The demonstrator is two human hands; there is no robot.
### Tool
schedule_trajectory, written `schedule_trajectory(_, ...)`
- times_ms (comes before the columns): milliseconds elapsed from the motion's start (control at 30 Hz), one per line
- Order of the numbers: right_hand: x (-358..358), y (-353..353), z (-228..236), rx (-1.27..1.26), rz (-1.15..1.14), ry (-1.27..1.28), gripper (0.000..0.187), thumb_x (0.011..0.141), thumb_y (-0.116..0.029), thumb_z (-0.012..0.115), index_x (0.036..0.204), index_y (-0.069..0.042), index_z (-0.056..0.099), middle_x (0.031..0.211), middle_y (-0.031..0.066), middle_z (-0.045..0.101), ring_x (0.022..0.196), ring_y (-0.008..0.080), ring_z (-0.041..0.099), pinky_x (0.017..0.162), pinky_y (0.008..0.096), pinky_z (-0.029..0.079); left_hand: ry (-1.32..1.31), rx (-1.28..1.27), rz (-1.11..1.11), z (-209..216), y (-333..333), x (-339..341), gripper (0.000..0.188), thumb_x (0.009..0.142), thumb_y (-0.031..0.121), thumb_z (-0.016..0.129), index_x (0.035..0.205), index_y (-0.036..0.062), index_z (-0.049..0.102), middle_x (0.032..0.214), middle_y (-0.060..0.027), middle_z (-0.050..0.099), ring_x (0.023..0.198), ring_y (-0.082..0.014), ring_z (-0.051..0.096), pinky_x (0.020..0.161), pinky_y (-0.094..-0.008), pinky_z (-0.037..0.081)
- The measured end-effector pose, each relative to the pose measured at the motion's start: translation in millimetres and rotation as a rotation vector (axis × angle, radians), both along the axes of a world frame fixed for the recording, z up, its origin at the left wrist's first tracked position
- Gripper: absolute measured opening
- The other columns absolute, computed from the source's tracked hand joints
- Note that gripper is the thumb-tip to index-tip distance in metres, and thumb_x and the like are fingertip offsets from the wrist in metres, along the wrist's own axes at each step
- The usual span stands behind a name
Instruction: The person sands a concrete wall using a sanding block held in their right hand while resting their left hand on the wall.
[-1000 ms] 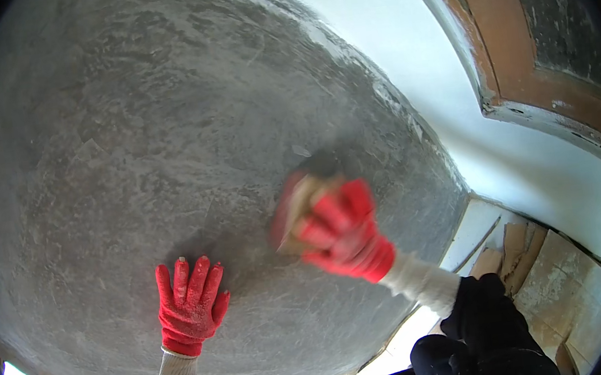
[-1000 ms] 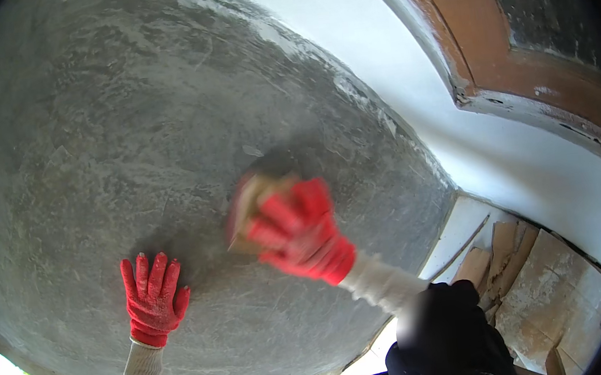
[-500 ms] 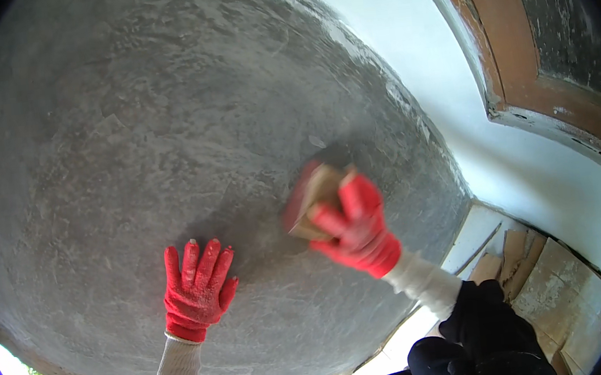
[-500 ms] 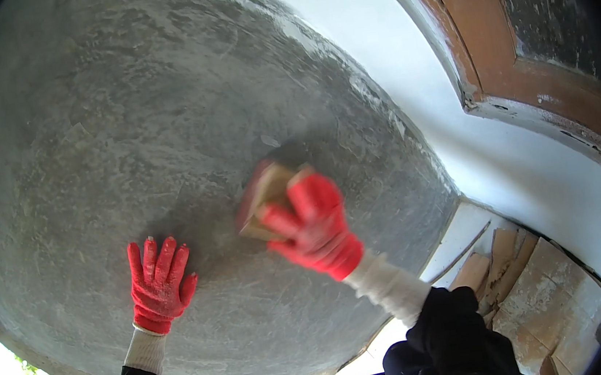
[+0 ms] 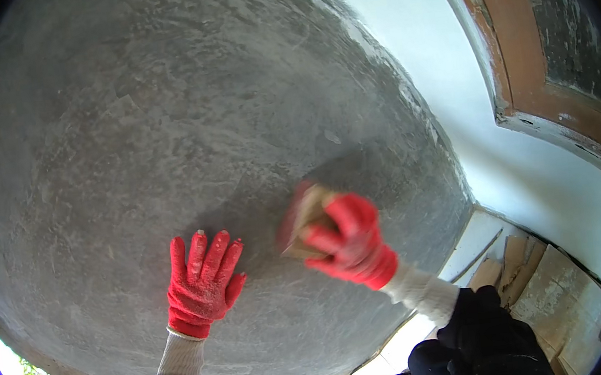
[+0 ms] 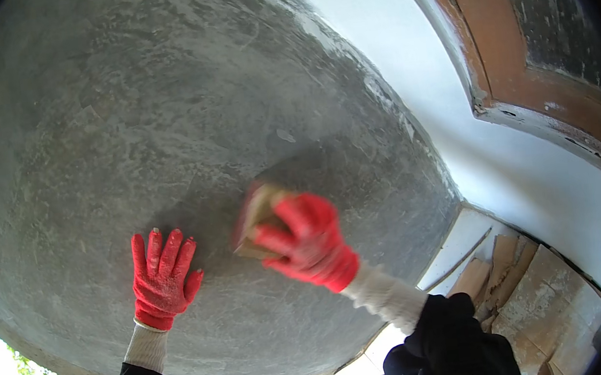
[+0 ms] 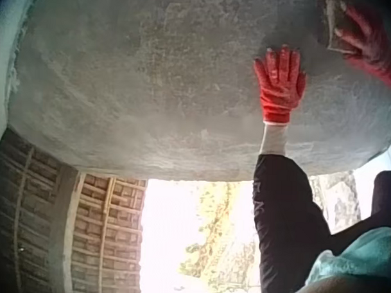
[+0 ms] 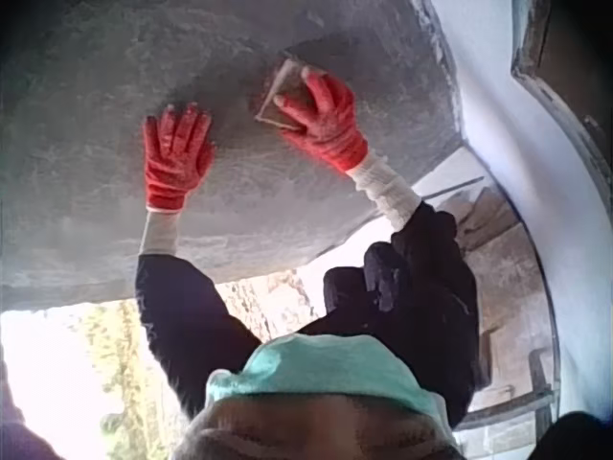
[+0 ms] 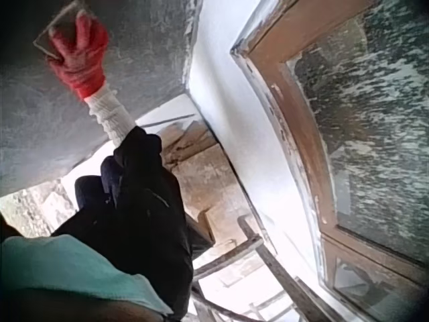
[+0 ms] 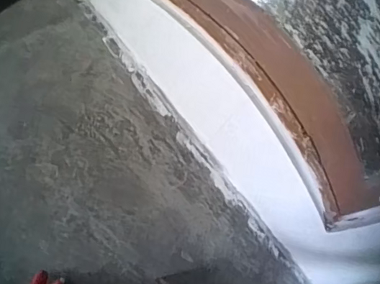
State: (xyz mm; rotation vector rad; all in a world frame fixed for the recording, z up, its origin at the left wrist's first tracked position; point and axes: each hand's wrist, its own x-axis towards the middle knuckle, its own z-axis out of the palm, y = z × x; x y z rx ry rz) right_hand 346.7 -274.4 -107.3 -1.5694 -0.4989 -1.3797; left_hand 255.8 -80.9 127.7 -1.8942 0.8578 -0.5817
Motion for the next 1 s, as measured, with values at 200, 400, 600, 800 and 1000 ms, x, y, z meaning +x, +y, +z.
schedule_trajectory(200, 60.8, -48.2, -40.5, 0.605, -0.099, 0.506, 0.082, 0.077, -0.019, 0.083, 0.149, -0.003, 0.046, 0.156, 0.0328, 0.03, 0.138, 0.0511, 0.039, 0.111, 0.0554, 0.039, -0.047, -0.02, 0.002, -2.7, 2.8, -0.1, 0.066, 0.09, 0.044, 0.066, 0.15, 0.0194, 0.053, 0.162, -0.0061, 0.04, 0.154, -0.0337, 0.027, 0.117, -0.0663, 0.032)
schedule_trajectory(400, -26.0, 31.3, -9.6, 0.077, 0.008, 0.101, 0.084, 0.06, -0.037, 0.091, 0.136, -0.025, 0.058, 0.145, 0.0185, 0.041, 0.128, 0.0453, 0.045, 0.1, 0.0571, 0.044, -0.016, -0.023, 0.036, -0.7, -2.6, 0.5, 0.068, 0.089, 0.044, 0.068, 0.15, 0.0197, 0.053, 0.161, -0.0051, 0.04, 0.153, -0.0323, 0.03, 0.118, -0.0629, 0.032)
schedule_trajectory(600, 3.9, 11.0, -43.3, 0.122, -0.028, 0.163, 0.086, 0.061, -0.036, 0.089, 0.139, -0.022, 0.056, 0.147, 0.0184, 0.041, 0.131, 0.0443, 0.043, 0.104, 0.0577, 0.041, -0.031, -0.021, 0.028, 0.2, -7.9, 1.3, 0.07, 0.088, 0.046, 0.069, 0.15, 0.02, 0.053, 0.161, -0.0042, 0.041, 0.152, -0.0312, 0.031, 0.119, -0.0607, 0.033)
schedule_trajectory(800, 62.8, -47.8, -57.6, 0.912, -0.06, 0.682, 0.083, 0.089, -0.024, 0.074, 0.158, -0.007, 0.033, 0.16, 0.0313, 0.025, 0.141, 0.0486, 0.034, 0.115, 0.0498, 0.035, -0.081, -0.047, 0.057, -3.8, -4.7, 3.5, 0.067, 0.089, 0.045, 0.068, 0.15, 0.0205, 0.053, 0.16, -0.0039, 0.041, 0.152, -0.0314, 0.031, 0.12, -0.0593, 0.032)
schedule_trajectory(1000, -50.7, 68.0, -36.3, -0.019, 0.102, 0.026, 0.09, 0.068, -0.033, 0.088, 0.147, -0.02, 0.048, 0.151, 0.023, 0.035, 0.134, 0.0485, 0.04, 0.106, 0.0636, 0.037, -0.041, -0.053, 0.08, -1.0, -8.7, 3.9, 0.067, 0.089, 0.044, 0.068, 0.15, 0.018, 0.053, 0.16, -0.0046, 0.041, 0.152, -0.0322, 0.031, 0.12, -0.0596, 0.032)
